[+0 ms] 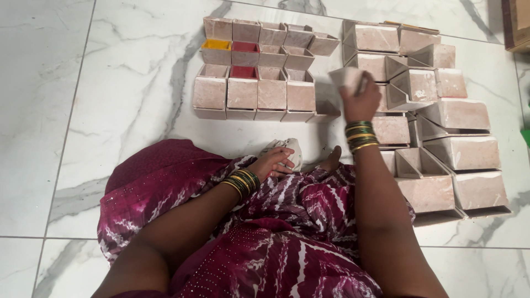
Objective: The person sits on the floor and folds flat cardboard boxes into open rectangular containers, pressing the sides and corners to shape them. They occasionally wipe the boxes with a white cloth and place the finished boxes in stacks beside them.
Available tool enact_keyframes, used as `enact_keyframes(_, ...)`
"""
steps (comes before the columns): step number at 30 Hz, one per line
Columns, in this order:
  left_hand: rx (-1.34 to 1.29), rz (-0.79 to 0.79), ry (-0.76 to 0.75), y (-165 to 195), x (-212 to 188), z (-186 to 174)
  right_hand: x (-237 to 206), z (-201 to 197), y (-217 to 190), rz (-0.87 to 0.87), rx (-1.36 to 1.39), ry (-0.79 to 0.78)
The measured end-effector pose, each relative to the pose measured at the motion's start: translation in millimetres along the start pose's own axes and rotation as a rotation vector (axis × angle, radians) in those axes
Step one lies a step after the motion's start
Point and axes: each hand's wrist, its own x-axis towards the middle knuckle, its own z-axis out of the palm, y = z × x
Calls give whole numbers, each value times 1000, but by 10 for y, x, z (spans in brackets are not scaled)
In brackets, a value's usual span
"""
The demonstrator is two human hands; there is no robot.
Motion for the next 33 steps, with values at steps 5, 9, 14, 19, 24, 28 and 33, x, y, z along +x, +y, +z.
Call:
enact_keyframes(5, 28, -7, 8, 25, 5, -20, 191, -259, 243, 526, 1289, -326)
enact_keyframes(9, -2, 17, 12, 83, -44, -15, -8, -328, 153, 728, 1658, -705)
enact_keyframes(14, -207, 130, -48, 274, -199, 22, -240, 12, -162, 598, 1519, -1189)
enact_keyframes(19, -660, 199, -188, 410, -304, 5, -607, 404, -282, 592, 1363, -1228)
enact_keyframes(24, -620, 292, -67, 335, -182, -12, -449, 363, -209, 197, 701, -1213)
enact_keyframes(28, -497, 335, 82, 225, -63, -25, -365, 169, -193, -21, 730, -1102)
enact_keyframes(33, -383, 418, 163, 200, -50, 6, -336, -112, -298, 65, 739, -1073)
